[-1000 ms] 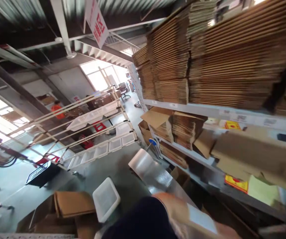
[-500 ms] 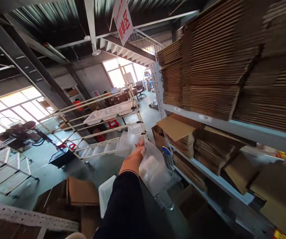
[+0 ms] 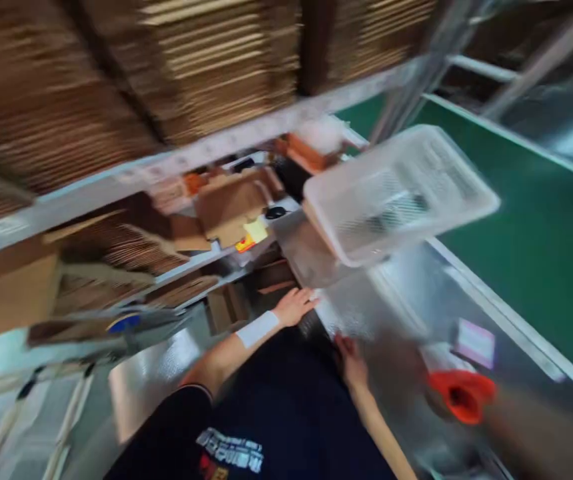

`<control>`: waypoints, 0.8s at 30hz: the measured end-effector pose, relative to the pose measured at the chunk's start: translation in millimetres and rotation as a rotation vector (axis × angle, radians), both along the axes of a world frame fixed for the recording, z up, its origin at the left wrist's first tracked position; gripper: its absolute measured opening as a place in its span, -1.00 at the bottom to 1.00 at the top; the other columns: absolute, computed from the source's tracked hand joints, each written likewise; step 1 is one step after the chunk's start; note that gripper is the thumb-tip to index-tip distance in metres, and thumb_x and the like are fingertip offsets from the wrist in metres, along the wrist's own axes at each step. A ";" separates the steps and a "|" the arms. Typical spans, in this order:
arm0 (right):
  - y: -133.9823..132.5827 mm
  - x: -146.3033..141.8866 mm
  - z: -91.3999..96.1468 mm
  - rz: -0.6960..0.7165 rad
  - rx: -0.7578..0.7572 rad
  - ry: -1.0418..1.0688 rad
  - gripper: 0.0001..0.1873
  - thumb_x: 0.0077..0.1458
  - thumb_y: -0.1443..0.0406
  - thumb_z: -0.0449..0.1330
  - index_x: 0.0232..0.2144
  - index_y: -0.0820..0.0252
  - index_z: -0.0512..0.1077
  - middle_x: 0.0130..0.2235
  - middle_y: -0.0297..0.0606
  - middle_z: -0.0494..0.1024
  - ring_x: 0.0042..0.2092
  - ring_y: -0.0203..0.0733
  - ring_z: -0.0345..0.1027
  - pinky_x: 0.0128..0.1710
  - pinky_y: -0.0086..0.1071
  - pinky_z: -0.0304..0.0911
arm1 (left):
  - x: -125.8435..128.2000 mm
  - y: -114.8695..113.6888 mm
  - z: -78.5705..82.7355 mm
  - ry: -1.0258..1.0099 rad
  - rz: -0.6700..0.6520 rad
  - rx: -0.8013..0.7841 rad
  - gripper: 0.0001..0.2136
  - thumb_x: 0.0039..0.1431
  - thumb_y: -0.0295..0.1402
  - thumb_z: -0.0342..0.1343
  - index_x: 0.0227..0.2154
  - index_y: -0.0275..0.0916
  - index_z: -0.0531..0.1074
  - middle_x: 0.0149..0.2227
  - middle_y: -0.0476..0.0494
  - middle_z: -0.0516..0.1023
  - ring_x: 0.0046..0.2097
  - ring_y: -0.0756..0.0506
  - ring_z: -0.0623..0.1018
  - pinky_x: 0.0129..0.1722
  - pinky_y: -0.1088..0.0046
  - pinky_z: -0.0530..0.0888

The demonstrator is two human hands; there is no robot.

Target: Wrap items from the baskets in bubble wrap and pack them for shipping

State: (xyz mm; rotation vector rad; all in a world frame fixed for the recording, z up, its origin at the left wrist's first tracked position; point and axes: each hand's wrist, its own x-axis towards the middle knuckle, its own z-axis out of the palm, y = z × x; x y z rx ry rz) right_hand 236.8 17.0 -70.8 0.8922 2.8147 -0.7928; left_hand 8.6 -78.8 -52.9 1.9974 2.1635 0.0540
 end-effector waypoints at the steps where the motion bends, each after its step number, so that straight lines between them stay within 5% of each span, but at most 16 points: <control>1: 2.3 19.8 -6.3 -0.063 -0.016 -0.047 -0.58 0.32 0.26 0.23 0.20 0.03 0.47 0.19 -0.08 0.52 0.01 0.02 0.55 -0.07 -0.12 0.55 | 4.4 18.1 -1.1 -0.006 -0.083 -0.044 -0.15 0.11 -0.42 0.32 0.46 -0.15 0.13 0.49 -0.37 0.17 0.49 -0.33 0.20 0.43 0.01 0.17; 3: 4.4 40.2 -16.6 -0.133 -0.073 -0.093 -0.51 0.22 0.36 0.24 0.18 -0.04 0.52 0.21 -0.13 0.54 0.01 0.07 0.58 -0.05 -0.16 0.54 | 11.1 41.7 -2.0 0.002 -0.201 -0.130 -0.11 0.03 -0.44 0.37 0.44 -0.18 0.18 0.48 -0.38 0.18 0.49 -0.34 0.19 0.47 -0.03 0.07; 6: 8.0 53.9 -13.4 -0.154 -0.180 0.000 -0.56 0.15 0.37 0.26 0.07 -0.01 0.61 0.15 -0.17 0.60 0.02 0.01 0.57 0.00 -0.26 0.49 | 18.3 51.0 6.1 -0.016 -0.238 -0.176 -0.47 0.15 -0.54 0.19 0.22 -0.22 0.48 0.32 -0.35 0.47 0.38 -0.28 0.40 0.43 0.03 0.22; 9: 12.8 82.0 20.1 -0.191 -0.308 0.235 -0.71 0.22 0.35 0.19 -0.08 0.09 0.66 -0.04 -0.16 0.68 -0.06 -0.07 0.58 -0.04 -0.32 0.44 | 21.5 44.6 33.6 -0.190 -0.160 -0.091 -0.70 0.14 -0.52 0.15 -0.10 -0.17 0.64 0.07 -0.26 0.67 0.22 -0.26 0.56 0.31 0.06 0.40; 12: 26.4 124.5 68.5 -0.222 -0.506 0.511 -0.76 0.24 0.22 0.23 -0.18 0.17 0.66 -0.24 -0.23 0.67 -0.24 -0.18 0.52 -0.15 -0.37 0.39 | 24.5 39.1 79.1 -0.551 -0.006 0.025 -0.83 0.16 -0.37 0.18 -0.26 -0.07 0.66 -0.11 -0.14 0.73 0.03 -0.22 0.66 0.15 0.12 0.54; 15: 63.5 159.7 105.9 -0.193 -0.705 0.653 -0.62 0.19 0.02 0.30 -0.17 0.19 0.66 -0.30 -0.28 0.65 -0.30 -0.21 0.46 -0.26 -0.39 0.35 | 39.0 47.9 124.0 -0.794 0.160 0.113 -0.83 0.15 -0.15 0.26 -0.35 -0.11 0.65 -0.26 -0.12 0.72 -0.16 -0.21 0.67 -0.06 0.21 0.61; 17: 105.1 172.4 115.9 -0.239 -0.719 0.688 -0.53 0.14 -0.07 0.32 -0.15 0.18 0.65 -0.27 -0.25 0.66 -0.26 -0.16 0.47 -0.24 -0.35 0.37 | 56.8 68.0 139.9 -0.817 0.280 0.193 -0.74 0.11 -0.06 0.31 -0.37 -0.16 0.63 -0.36 -0.10 0.67 -0.29 -0.16 0.63 -0.23 0.31 0.58; 20: 181.5 178.9 107.5 -0.611 -0.487 0.633 -0.50 0.13 -0.07 0.32 -0.09 0.18 0.62 -0.12 -0.13 0.67 -0.13 -0.03 0.51 -0.07 -0.22 0.41 | 85.4 118.3 131.2 -0.808 0.415 0.308 -0.65 0.12 0.02 0.26 -0.36 -0.20 0.58 -0.41 -0.07 0.61 -0.34 -0.10 0.57 -0.32 0.41 0.53; 22: 227.3 179.8 90.6 -0.904 -0.271 0.435 -0.49 0.18 -0.04 0.28 -0.02 0.22 0.58 -0.02 -0.01 0.63 -0.03 0.08 0.51 0.01 -0.14 0.39 | 98.6 155.7 108.0 -0.803 0.456 0.330 -0.65 0.16 0.02 0.20 -0.39 -0.21 0.52 -0.43 -0.06 0.59 -0.35 -0.08 0.56 -0.32 0.43 0.51; 24: 258.8 179.5 69.9 -1.050 -0.131 0.167 -0.38 0.20 -0.03 0.29 0.12 0.30 0.49 0.08 0.14 0.53 0.03 0.17 0.50 0.03 -0.08 0.38 | 105.1 187.4 79.6 -0.728 0.471 0.289 -0.71 0.23 -0.07 0.14 -0.45 -0.20 0.44 -0.44 -0.05 0.57 -0.34 -0.07 0.56 -0.29 0.45 0.50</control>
